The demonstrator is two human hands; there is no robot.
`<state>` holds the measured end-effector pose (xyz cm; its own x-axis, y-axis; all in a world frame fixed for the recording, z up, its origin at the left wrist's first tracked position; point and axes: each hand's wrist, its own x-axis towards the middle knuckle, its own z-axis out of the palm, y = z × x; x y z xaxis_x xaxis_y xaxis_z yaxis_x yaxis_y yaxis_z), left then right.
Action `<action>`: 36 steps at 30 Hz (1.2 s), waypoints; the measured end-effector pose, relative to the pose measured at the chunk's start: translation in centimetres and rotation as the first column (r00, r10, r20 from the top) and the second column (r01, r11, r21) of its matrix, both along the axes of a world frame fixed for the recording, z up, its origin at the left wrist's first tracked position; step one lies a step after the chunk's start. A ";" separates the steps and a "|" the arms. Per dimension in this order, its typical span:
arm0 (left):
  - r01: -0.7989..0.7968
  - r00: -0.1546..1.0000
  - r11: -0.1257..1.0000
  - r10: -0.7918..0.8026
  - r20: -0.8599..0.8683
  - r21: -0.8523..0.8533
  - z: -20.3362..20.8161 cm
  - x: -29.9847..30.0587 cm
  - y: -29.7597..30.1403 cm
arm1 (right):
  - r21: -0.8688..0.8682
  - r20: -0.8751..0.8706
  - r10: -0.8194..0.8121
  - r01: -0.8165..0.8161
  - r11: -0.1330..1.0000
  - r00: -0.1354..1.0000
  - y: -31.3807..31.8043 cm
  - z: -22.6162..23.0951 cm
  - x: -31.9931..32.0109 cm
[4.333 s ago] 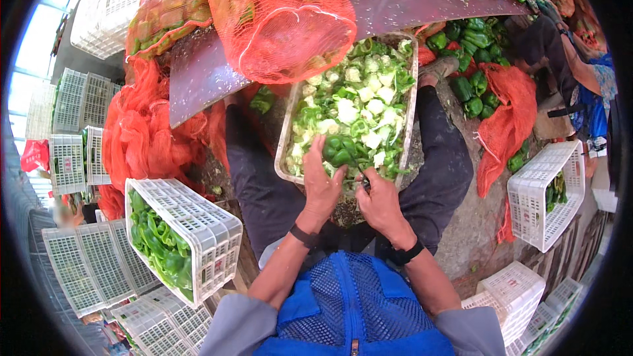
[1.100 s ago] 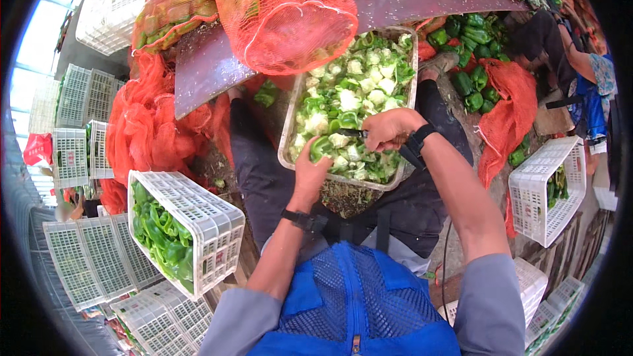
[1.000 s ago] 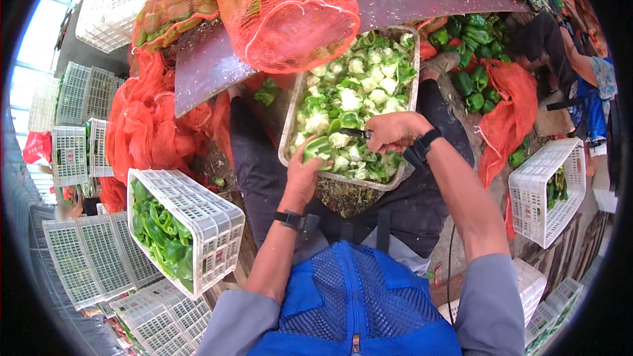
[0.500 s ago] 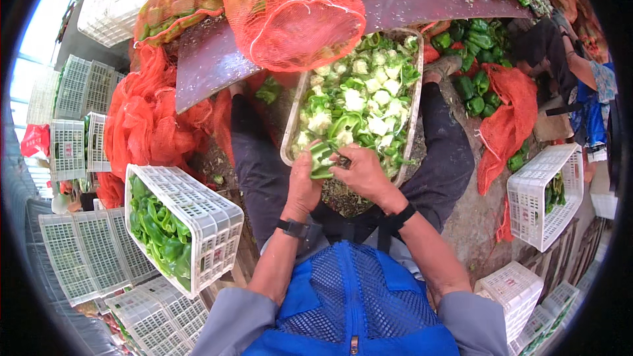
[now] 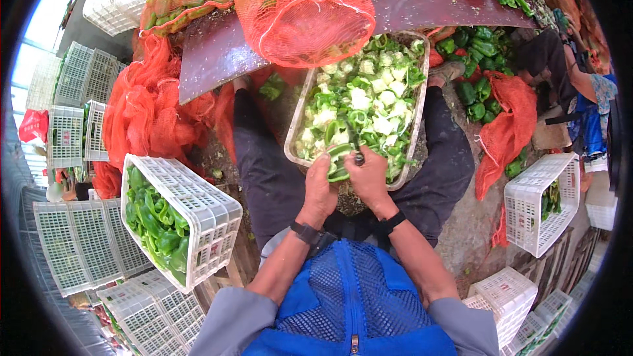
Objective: Cutting and sorting green peppers in an agricultural processing facility.
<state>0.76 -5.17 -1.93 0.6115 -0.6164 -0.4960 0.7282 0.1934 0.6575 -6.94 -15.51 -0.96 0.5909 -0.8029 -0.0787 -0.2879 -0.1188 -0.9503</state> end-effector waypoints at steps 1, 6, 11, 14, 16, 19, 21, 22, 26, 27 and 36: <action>0.003 1.000 1.000 -0.003 -0.004 -0.011 0.5 0.0 -0.2 | 0.152 0.032 -0.123 0.117 0.981 0.992 0.2 0.0 -0.1; 0.070 0.990 0.992 -0.082 -0.115 -0.105 0.7 0.5 -0.1 | 0.152 0.028 -0.341 0.333 0.931 0.940 -1.3 -0.6 -1.7; 0.129 0.990 0.992 -0.129 0.055 0.008 1.1 0.6 0.3 | 0.193 0.001 -0.237 0.232 0.953 0.972 -1.7 2.9 -2.8; 0.117 0.969 0.993 -0.120 0.215 0.028 -0.4 0.0 -0.6 | 0.368 0.061 -0.050 0.024 0.930 0.997 -1.3 2.5 -2.5; 0.124 0.952 0.990 -0.139 0.272 0.071 -1.1 -0.4 -0.9 | 0.403 -0.073 0.182 -0.138 0.905 0.981 -1.4 1.7 -2.0; 0.118 0.961 0.988 -0.139 0.240 0.097 -1.2 -0.5 -0.6 | 0.365 0.007 0.181 -0.172 0.915 0.983 -1.0 1.7 -1.8; 0.094 0.987 0.995 -0.098 0.127 0.033 -0.7 0.1 0.0 | 0.262 0.117 0.227 -0.250 0.932 0.967 -0.6 2.2 -1.9; 0.069 0.988 0.997 -0.074 0.139 0.037 -0.3 0.3 0.5 | 0.262 0.130 0.250 -0.277 0.925 0.959 -0.4 1.9 -1.8; 0.031 0.992 0.989 -0.048 -0.118 -0.144 3.2 2.0 1.3 | 0.140 0.077 -0.138 0.126 0.982 0.987 -2.1 1.1 -0.7; 0.142 0.973 0.989 -0.148 0.176 0.046 2.0 2.8 1.3 | 0.139 0.110 -0.107 0.091 0.986 0.988 -3.3 0.8 -0.4; -0.384 0.348 0.802 -0.333 0.876 0.457 5.7 5.2 7.1 | -0.360 -0.464 0.298 -0.485 0.796 0.834 -4.1 -0.1 3.6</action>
<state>5.91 1.93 3.80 0.8735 -0.4526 0.1792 -0.3836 -0.4132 0.8259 -3.33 -19.59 -1.08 0.8619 -0.5047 -0.0487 -0.4319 -0.6804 -0.5921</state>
